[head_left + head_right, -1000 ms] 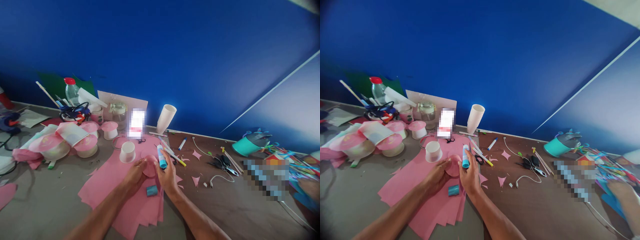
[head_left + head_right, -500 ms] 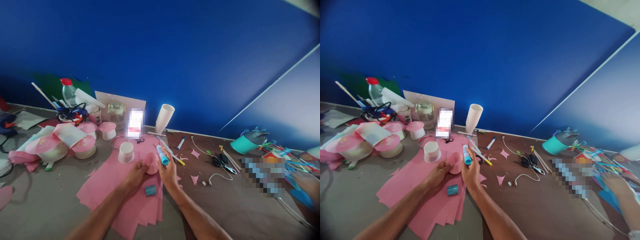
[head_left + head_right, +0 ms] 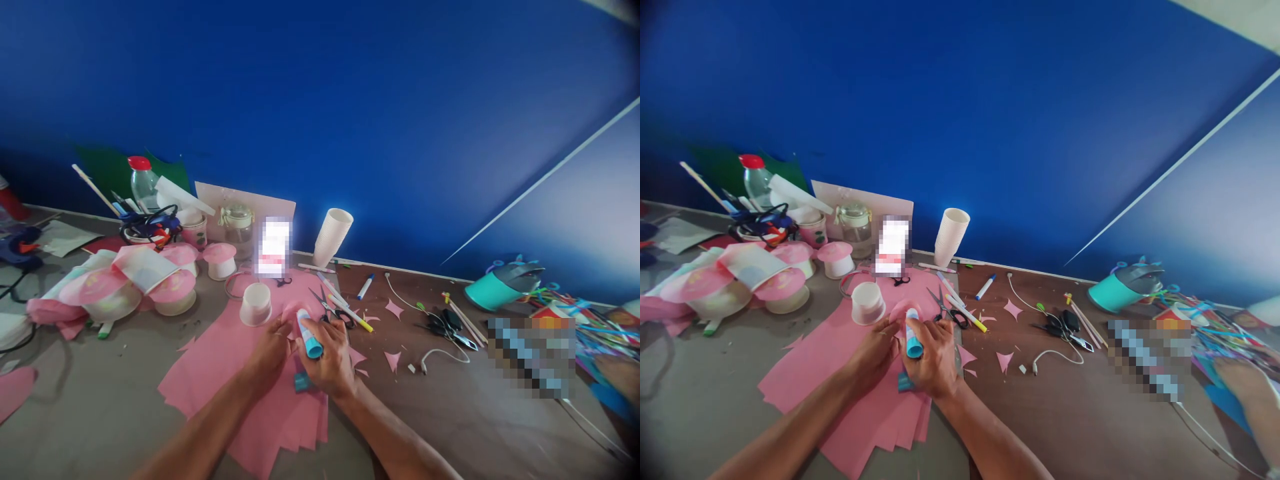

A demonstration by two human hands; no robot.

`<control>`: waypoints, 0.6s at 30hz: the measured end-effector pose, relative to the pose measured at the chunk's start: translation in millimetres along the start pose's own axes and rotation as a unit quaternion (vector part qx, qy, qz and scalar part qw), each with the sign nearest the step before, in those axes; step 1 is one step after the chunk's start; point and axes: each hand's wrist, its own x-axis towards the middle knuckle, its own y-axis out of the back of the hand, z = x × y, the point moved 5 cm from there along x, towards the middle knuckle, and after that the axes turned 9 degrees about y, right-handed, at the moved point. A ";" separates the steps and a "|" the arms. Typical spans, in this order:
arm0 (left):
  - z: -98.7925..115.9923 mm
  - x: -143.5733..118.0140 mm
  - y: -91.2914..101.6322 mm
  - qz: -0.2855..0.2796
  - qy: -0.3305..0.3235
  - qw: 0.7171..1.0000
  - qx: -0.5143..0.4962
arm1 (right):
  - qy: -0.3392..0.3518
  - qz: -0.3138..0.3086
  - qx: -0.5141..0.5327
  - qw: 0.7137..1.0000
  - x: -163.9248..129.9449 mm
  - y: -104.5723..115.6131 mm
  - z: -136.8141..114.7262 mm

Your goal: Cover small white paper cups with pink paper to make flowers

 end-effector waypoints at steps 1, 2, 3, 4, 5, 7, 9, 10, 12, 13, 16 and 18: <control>0.9 -1.1 -2.0 -0.004 0.003 1.000 -0.002 | -0.005 -0.004 -0.008 1.000 -0.3 -1.7 1.1; 1.6 -2.0 -4.0 -0.008 0.007 1.000 -0.006 | -0.010 -0.006 -0.017 1.000 -0.8 -3.0 2.3; 2.1 -2.7 -5.8 -0.012 0.011 1.000 -0.013 | -0.015 -0.007 -0.024 1.000 -1.4 -3.8 3.7; 2.4 -3.3 -7.1 -0.017 0.014 1.000 -0.018 | -0.020 -0.007 -0.029 0.999 -1.9 -4.3 5.0; 2.7 -3.6 -8.1 -0.022 0.014 0.999 -0.021 | -0.023 -0.007 -0.032 0.999 -2.2 -4.5 6.3; 3.0 -3.4 -9.4 -0.038 0.011 0.999 -0.027 | -0.029 -0.009 -0.039 0.999 -2.7 -4.0 9.7; 2.2 -2.1 -9.4 -0.047 0.014 0.998 -0.037 | -0.034 -0.003 -0.051 0.998 -2.8 -1.2 14.9; 1.4 -1.1 -8.6 -0.043 0.019 0.998 -0.046 | -0.037 0.005 -0.059 0.998 -2.8 1.3 18.3; 0.3 1.1 -5.8 -0.023 0.026 0.997 -0.067 | -0.050 0.035 -0.072 0.996 -3.1 8.4 25.4; 0.0 2.1 -4.3 -0.012 0.026 0.997 -0.076 | -0.057 0.053 -0.075 0.994 -3.4 12.2 27.9; -0.3 4.5 -1.6 -0.007 0.017 0.997 -0.076 | -0.051 0.084 -0.057 0.994 -3.4 17.9 25.0; -1.4 5.6 0.5 -0.011 0.015 0.998 -0.059 | -0.020 0.069 -0.033 0.997 -2.3 14.3 14.5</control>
